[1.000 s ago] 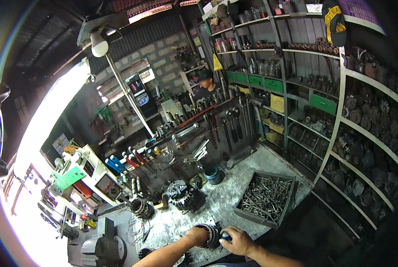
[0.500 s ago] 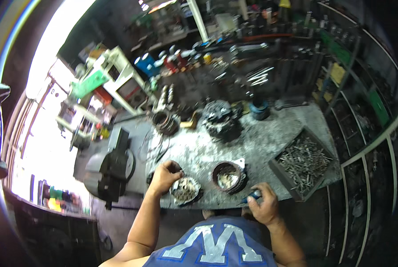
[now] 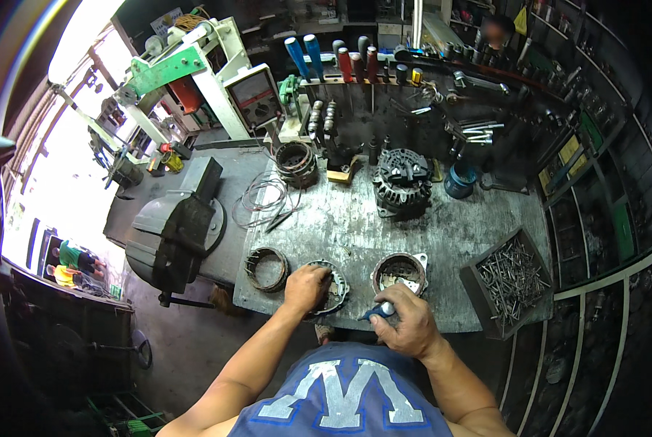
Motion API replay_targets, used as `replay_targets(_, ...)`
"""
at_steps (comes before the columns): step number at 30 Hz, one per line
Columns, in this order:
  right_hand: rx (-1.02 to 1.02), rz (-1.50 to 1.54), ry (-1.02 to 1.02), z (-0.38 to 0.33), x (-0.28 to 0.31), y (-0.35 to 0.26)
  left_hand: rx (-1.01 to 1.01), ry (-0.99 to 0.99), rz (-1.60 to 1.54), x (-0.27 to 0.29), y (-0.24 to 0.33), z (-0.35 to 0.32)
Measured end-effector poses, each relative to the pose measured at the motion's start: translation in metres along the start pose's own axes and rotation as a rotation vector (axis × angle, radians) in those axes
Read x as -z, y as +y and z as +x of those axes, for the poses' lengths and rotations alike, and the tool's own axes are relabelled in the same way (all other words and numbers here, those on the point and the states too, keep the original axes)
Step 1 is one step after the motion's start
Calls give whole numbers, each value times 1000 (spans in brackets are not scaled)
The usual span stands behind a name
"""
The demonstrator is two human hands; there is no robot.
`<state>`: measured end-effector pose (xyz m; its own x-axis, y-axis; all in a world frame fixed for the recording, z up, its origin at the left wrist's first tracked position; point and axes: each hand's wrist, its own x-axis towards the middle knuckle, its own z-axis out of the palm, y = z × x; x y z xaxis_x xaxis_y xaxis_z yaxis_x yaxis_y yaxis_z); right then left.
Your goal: The person sorts screws from a tray and uses a screwdriver to fasten screws into a circular metal housing on a workbench. The person then picks up a second housing and continues fastening screws into it.
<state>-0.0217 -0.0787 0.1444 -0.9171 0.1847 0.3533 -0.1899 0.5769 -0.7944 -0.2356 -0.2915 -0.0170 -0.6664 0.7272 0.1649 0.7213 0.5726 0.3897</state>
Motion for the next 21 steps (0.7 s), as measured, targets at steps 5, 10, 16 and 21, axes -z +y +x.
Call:
replay_targets(5, 61, 24, 10, 12, -6, -7, -96, -81, 56, 0, -7, 4)
replay_targets(10, -38, 8, 36, 12, -3, -2, -51, -126, 71, 4, -3, 6)
replay_targets(16, -175, 38, 128, 28, -19, 17, 54, -50, -139, 9, 3, 1)
replay_targets(21, -184, 4, -20, 53, -44, 41, 122, -22, -102, 1, 6, 2)
